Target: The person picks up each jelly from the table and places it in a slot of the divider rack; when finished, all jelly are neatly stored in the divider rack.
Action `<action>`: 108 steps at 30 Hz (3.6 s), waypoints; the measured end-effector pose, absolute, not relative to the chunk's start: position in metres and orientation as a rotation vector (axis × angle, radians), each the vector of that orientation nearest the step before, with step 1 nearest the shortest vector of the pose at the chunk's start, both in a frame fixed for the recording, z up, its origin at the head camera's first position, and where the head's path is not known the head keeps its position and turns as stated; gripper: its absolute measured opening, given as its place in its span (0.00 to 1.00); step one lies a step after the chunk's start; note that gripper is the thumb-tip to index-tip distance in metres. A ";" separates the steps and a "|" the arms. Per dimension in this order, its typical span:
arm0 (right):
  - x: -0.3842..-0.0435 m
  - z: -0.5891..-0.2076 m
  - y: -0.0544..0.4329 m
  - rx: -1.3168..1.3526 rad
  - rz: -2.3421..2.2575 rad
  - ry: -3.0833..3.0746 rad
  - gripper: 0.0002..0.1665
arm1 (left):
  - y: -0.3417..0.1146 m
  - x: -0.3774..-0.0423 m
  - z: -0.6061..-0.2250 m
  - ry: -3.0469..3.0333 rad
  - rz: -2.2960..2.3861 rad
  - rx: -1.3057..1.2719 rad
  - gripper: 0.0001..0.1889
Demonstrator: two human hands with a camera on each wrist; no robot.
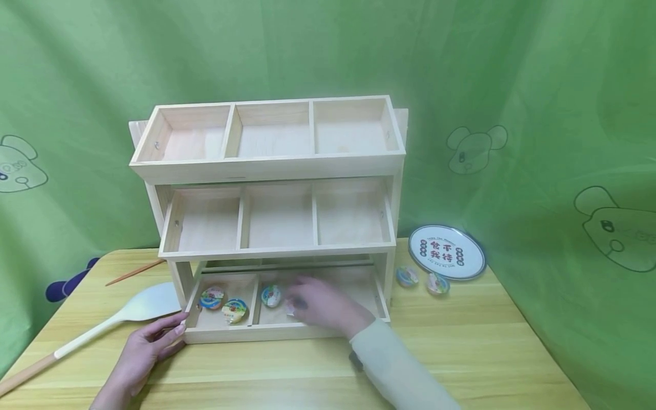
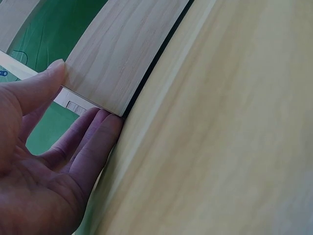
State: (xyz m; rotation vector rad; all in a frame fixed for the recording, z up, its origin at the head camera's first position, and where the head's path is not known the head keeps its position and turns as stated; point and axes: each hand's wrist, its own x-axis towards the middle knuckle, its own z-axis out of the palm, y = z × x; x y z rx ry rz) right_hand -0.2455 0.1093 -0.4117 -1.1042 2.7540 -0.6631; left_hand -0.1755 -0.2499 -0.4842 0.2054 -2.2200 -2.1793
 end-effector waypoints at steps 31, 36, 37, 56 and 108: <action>-0.210 -0.386 0.169 -1.009 -0.715 2.813 0.23 | -0.249 -0.175 -0.482 -2.238 -2.175 0.214 0.23; -0.205 -0.387 0.177 -0.982 -0.712 2.822 0.22 | -0.249 -0.176 -0.481 -2.246 -2.169 0.216 0.23; -0.204 -0.388 0.179 -0.984 -0.713 2.822 0.22 | -0.249 -0.176 -0.481 -2.247 -2.166 0.215 0.23; -0.188 -0.388 0.214 -0.895 -0.749 2.859 0.20 | -0.250 -0.176 -0.482 -2.246 -2.173 0.223 0.23; -0.210 -0.395 0.331 -0.455 -0.809 3.206 0.27 | -0.251 -0.176 -0.483 -2.262 -2.173 0.212 0.23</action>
